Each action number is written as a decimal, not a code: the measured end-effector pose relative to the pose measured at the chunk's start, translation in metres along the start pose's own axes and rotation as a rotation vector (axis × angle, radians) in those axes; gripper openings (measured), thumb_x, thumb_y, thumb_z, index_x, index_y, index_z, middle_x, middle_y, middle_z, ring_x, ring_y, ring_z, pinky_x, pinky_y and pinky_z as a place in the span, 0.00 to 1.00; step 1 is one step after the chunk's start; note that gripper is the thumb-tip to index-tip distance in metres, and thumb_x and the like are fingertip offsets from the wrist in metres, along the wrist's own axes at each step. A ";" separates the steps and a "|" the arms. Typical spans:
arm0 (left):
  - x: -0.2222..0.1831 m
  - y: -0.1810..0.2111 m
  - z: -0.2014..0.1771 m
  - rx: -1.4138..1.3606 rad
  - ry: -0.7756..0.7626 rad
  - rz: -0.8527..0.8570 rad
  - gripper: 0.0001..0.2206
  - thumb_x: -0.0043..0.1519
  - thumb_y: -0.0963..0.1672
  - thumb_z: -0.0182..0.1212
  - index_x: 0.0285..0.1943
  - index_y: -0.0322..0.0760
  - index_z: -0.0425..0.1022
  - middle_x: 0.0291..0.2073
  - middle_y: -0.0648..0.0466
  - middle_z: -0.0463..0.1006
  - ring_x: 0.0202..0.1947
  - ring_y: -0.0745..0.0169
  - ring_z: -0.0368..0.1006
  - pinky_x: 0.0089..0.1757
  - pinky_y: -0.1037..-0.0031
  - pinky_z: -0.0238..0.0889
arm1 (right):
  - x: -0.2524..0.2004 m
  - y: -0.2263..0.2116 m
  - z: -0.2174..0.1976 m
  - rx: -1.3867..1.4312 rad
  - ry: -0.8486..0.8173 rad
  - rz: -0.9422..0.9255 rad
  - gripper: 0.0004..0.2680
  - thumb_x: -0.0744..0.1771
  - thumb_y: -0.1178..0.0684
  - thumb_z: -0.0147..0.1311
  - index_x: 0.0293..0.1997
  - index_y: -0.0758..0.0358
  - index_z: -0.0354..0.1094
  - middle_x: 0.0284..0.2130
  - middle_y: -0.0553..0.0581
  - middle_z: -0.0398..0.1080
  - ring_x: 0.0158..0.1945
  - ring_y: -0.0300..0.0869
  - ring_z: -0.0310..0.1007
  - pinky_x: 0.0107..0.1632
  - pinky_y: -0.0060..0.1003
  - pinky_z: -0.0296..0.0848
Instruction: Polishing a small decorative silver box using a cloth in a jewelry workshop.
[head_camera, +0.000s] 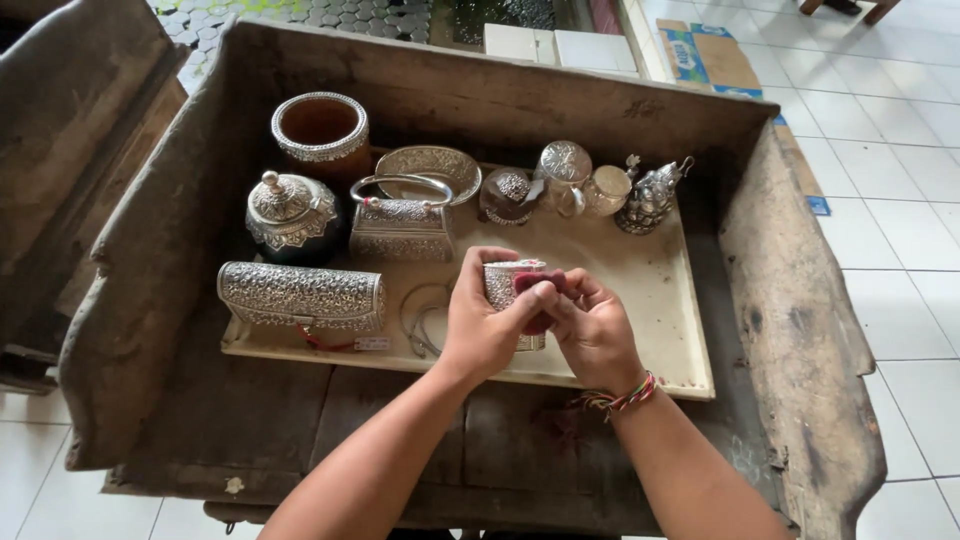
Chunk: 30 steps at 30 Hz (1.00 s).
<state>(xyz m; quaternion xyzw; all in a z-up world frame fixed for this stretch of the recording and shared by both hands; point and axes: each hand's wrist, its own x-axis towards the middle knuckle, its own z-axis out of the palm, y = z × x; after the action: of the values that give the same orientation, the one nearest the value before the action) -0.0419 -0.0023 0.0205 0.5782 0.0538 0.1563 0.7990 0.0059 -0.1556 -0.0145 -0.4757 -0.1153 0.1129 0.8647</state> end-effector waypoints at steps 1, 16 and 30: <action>0.001 -0.004 -0.002 0.000 -0.004 0.002 0.24 0.51 0.44 0.77 0.55 0.35 0.71 0.31 0.46 0.77 0.29 0.62 0.78 0.30 0.73 0.75 | 0.000 0.001 0.001 0.000 0.001 -0.004 0.03 0.68 0.66 0.56 0.43 0.70 0.67 0.33 0.66 0.76 0.36 0.51 0.79 0.39 0.44 0.81; 0.011 0.003 -0.012 0.029 0.199 0.156 0.15 0.64 0.48 0.62 0.55 0.38 0.71 0.35 0.49 0.73 0.35 0.66 0.67 0.39 0.69 0.67 | -0.032 -0.015 0.050 -1.218 -0.138 -0.917 0.14 0.67 0.47 0.58 0.54 0.65 0.73 0.47 0.61 0.75 0.55 0.56 0.73 0.57 0.47 0.67; 0.021 -0.003 -0.019 0.146 0.153 0.183 0.14 0.71 0.51 0.43 0.50 0.41 0.68 0.31 0.58 0.70 0.27 0.72 0.64 0.32 0.77 0.59 | -0.034 -0.012 0.058 -1.100 -0.227 -0.566 0.17 0.71 0.53 0.47 0.69 0.68 0.57 0.61 0.68 0.68 0.64 0.57 0.70 0.66 0.47 0.69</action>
<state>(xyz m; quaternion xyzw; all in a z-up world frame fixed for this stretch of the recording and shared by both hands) -0.0264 0.0210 0.0132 0.6235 0.0727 0.2678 0.7309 -0.0428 -0.1258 0.0233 -0.7871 -0.3690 -0.1463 0.4721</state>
